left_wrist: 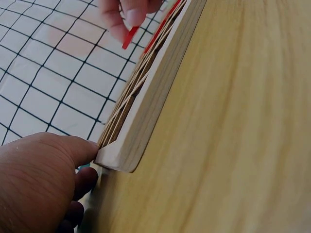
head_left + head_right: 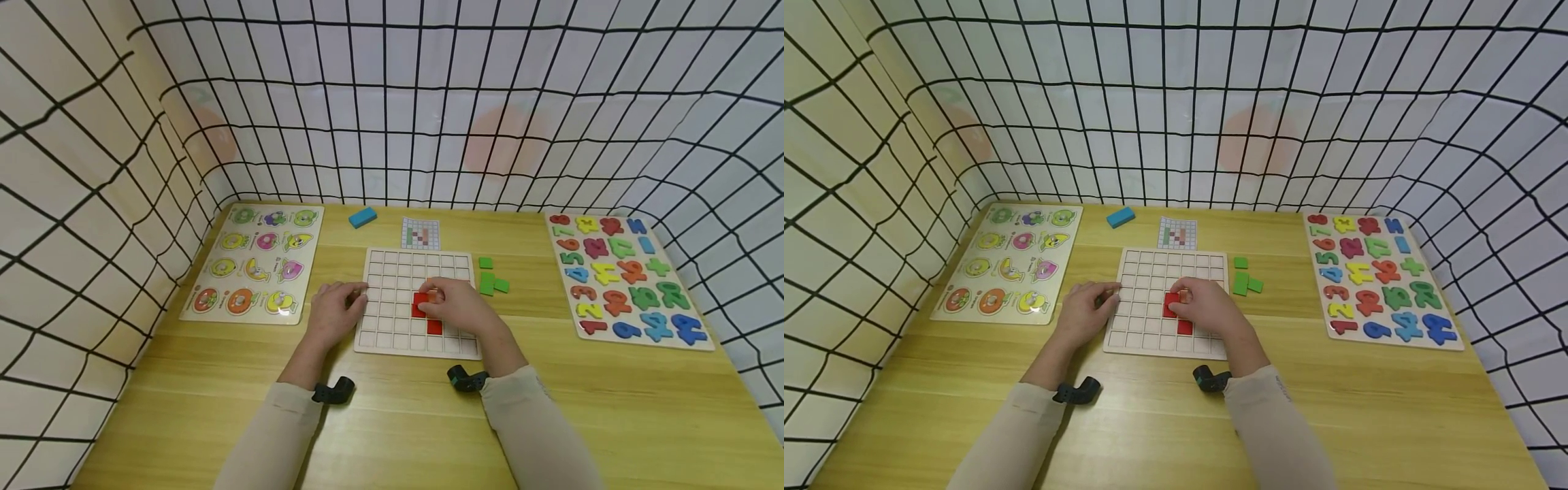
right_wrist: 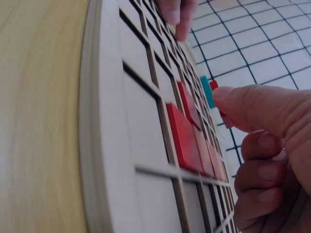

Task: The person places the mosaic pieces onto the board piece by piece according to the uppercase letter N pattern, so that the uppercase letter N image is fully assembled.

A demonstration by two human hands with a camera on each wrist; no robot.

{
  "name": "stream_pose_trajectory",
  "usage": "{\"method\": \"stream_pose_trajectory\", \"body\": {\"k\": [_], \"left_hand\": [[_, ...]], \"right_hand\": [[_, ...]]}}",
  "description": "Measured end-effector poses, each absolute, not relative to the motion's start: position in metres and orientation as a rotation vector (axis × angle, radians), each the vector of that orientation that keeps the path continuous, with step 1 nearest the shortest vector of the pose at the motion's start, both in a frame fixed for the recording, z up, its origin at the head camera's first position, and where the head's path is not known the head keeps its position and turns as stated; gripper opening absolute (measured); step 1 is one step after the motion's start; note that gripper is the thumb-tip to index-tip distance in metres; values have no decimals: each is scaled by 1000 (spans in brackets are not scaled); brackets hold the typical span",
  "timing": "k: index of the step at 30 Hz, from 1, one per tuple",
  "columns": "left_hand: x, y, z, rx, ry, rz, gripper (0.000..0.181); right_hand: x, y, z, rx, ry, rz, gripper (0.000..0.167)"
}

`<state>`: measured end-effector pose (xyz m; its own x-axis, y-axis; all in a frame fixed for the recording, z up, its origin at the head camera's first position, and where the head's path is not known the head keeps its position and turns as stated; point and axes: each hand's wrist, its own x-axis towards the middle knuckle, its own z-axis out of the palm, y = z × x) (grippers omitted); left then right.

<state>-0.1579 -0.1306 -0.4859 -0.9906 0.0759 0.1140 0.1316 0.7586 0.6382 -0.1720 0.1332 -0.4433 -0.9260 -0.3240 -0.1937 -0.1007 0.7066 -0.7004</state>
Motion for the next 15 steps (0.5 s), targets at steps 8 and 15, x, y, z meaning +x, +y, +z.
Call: {"method": "stream_pose_trajectory", "body": {"k": [8,15], "left_hand": [[-157,-131,-485,-158,-2878,-1046,32],[-158,-130,-485,-155,-2884,-1045,32]], "right_hand": [[-177,114,-441,-314,2658,-950,26],[-183,102,-440,-269,2706,-849,26]]}}
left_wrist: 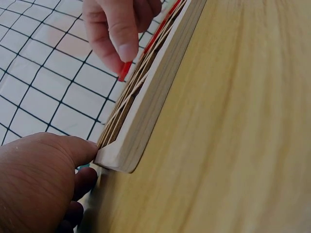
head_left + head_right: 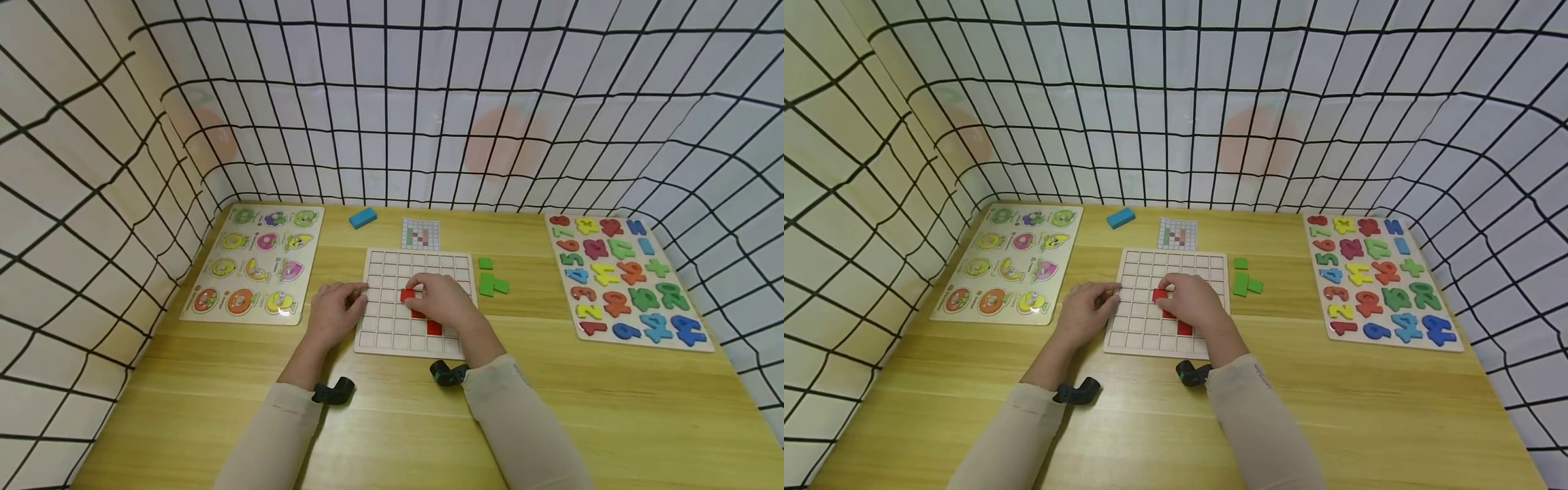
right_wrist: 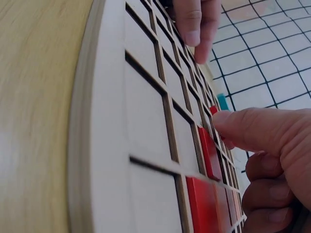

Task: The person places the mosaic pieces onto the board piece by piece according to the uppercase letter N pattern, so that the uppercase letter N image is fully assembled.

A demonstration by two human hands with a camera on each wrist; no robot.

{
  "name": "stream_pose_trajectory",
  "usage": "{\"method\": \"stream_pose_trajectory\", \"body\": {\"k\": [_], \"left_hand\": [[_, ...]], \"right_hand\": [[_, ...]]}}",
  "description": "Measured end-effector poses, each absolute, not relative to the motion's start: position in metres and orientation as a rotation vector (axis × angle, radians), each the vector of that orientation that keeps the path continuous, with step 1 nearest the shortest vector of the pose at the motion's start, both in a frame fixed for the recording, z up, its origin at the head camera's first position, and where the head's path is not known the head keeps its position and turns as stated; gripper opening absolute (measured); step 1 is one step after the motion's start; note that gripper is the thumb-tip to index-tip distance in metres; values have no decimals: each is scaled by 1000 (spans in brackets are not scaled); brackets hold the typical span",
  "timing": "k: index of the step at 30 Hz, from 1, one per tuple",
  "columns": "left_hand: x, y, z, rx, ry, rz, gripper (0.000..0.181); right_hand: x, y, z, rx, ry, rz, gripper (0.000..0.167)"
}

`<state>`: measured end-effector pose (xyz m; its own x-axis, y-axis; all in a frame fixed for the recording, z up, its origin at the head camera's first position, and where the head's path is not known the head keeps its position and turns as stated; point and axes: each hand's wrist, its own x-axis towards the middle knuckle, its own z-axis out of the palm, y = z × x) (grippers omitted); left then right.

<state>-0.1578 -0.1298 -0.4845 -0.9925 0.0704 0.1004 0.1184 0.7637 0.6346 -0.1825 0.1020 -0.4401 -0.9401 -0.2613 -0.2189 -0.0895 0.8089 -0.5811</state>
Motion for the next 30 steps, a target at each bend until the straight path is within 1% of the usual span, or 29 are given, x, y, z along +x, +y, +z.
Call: {"method": "stream_pose_trajectory", "body": {"k": [9,16,23,30], "left_hand": [[-158,-128,-484,-151,-2890,-1038,31],[-158,-129,-484,-163,-2884,-1021,31],[-158,-129,-486,-181,-2858,-1013,29],[-157,-129,-485,-177,-2864,-1018,30]], "right_hand": [[-185,92,-441,-265,2717,-756,30],[-183,93,-440,-247,2707,-770,34],[-174,109,-437,-209,2695,-868,35],[-169,136,-432,-147,2654,-980,42]]}}
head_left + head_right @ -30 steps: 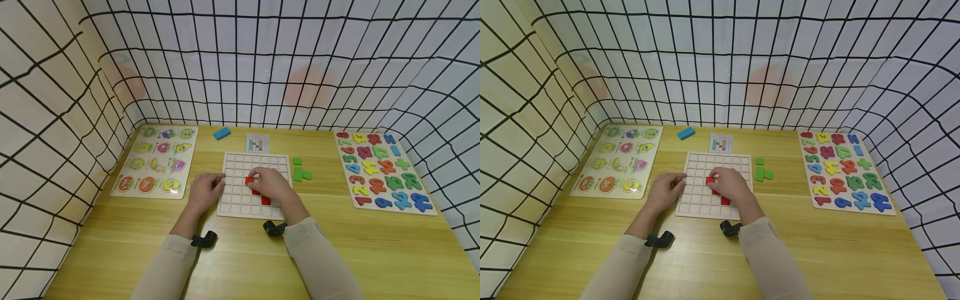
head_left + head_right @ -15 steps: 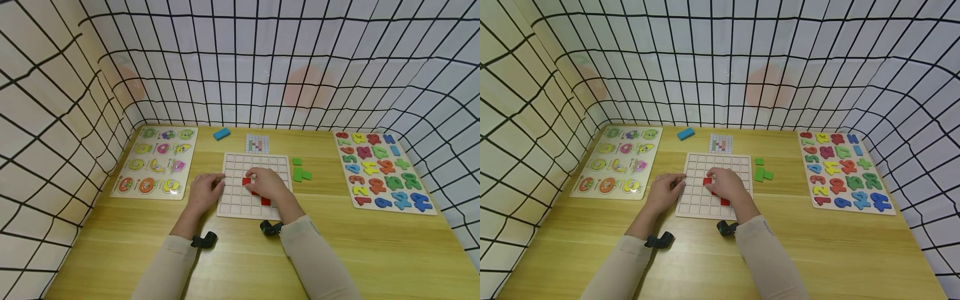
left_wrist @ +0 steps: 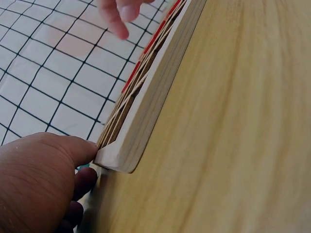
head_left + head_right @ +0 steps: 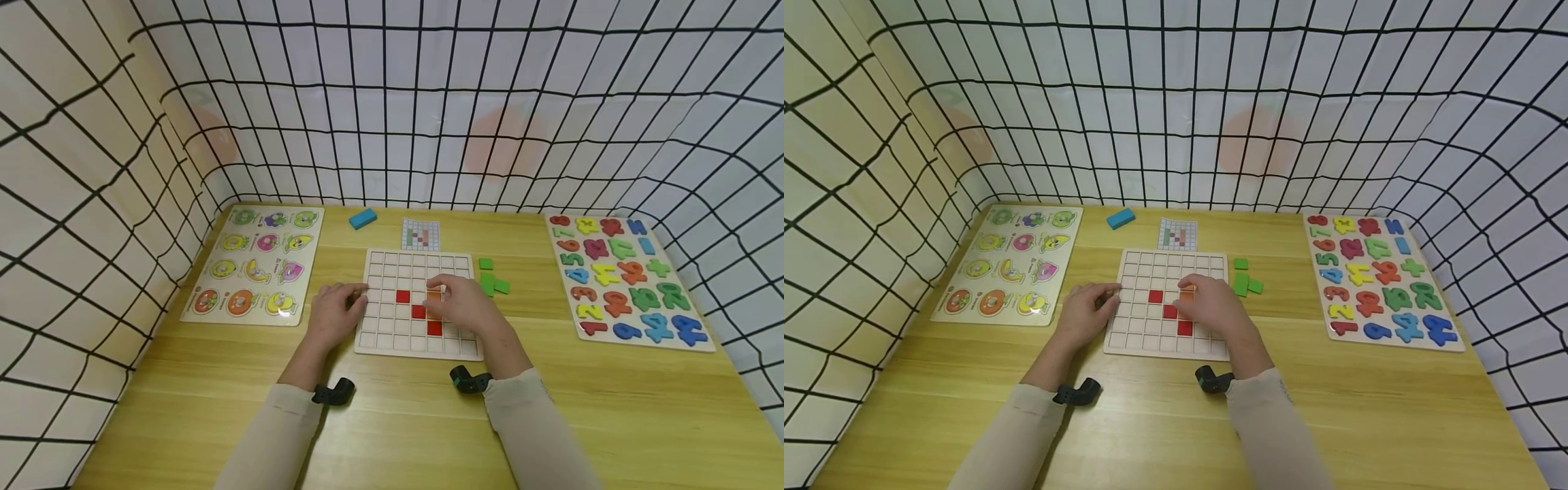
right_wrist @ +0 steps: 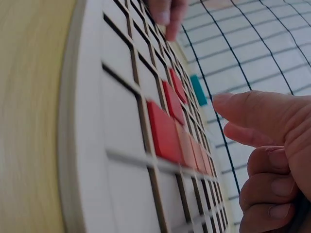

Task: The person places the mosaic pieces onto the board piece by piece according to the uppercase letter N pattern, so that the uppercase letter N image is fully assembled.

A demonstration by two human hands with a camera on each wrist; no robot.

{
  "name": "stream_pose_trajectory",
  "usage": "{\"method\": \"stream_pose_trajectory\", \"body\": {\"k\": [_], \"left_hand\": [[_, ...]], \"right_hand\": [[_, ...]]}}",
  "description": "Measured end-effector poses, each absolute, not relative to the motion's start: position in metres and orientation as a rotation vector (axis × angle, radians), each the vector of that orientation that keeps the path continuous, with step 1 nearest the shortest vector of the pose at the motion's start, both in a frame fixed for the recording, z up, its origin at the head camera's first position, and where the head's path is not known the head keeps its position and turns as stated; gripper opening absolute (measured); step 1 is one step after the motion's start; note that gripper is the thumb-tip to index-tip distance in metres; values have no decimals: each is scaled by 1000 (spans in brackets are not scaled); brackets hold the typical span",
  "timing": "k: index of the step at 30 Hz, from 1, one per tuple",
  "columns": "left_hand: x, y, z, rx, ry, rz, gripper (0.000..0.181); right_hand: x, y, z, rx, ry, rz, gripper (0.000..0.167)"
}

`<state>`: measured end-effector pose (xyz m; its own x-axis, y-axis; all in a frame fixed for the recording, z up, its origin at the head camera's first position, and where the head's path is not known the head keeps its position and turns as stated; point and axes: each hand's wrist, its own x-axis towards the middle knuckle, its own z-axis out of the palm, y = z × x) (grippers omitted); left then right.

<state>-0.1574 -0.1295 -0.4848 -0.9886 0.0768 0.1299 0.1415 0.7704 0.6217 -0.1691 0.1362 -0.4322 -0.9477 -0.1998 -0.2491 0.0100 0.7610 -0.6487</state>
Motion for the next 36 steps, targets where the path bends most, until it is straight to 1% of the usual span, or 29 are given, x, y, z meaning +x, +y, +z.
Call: {"method": "stream_pose_trajectory", "body": {"k": [7,13,22,25,36], "left_hand": [[-157,-129,-484,-177,-2858,-1016,30],[-156,-129,-484,-171,-2855,-1018,30],[-157,-131,-486,-166,-2861,-1033,30],[-157,-131,-485,-167,-2861,-1034,30],[-158,-130,-485,-177,-2859,-1037,31]], "right_hand": [[-170,167,-434,-8,2677,-930,49],[-170,196,-443,91,2693,-946,54],[-176,236,-454,134,2715,-985,64],[-179,247,-458,144,2718,-986,66],[-184,265,-457,152,2696,-912,68]]}}
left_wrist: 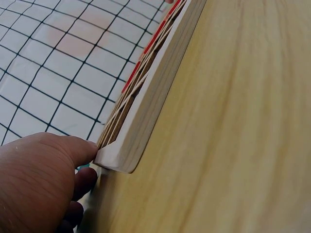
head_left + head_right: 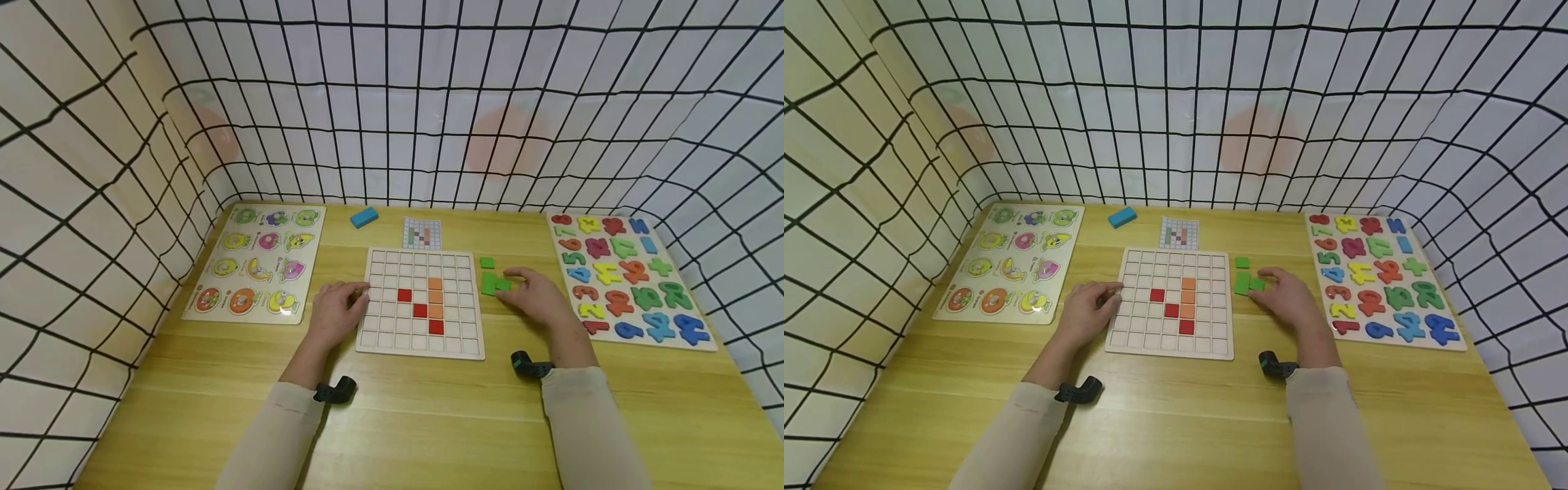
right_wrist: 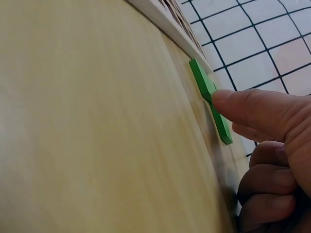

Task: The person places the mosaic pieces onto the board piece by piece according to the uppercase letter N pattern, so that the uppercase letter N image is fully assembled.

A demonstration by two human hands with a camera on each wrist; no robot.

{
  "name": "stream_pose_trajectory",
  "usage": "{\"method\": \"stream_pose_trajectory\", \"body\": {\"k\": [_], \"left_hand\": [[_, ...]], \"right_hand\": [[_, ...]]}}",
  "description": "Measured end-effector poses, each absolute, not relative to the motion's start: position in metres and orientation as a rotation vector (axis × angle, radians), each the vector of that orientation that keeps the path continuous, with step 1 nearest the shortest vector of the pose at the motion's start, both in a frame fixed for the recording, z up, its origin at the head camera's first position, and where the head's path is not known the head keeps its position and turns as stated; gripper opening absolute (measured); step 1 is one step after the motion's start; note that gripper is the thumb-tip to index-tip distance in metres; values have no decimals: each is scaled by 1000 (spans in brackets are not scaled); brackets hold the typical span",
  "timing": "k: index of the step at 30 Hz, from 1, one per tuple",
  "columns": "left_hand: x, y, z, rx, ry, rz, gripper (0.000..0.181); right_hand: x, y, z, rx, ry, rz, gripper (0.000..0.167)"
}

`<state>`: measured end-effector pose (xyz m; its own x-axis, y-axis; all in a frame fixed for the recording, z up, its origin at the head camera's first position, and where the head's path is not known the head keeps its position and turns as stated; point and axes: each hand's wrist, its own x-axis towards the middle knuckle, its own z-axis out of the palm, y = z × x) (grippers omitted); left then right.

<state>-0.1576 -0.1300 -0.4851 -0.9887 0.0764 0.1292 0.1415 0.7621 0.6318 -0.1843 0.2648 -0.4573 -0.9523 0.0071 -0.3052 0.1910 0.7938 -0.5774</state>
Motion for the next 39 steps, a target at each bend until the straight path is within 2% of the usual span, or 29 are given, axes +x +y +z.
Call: {"method": "stream_pose_trajectory", "body": {"k": [39], "left_hand": [[-158,-130,-486,-166,-2857,-1043,30]], "right_hand": [[-188,267,-465,162,2734,-872,57]]}}
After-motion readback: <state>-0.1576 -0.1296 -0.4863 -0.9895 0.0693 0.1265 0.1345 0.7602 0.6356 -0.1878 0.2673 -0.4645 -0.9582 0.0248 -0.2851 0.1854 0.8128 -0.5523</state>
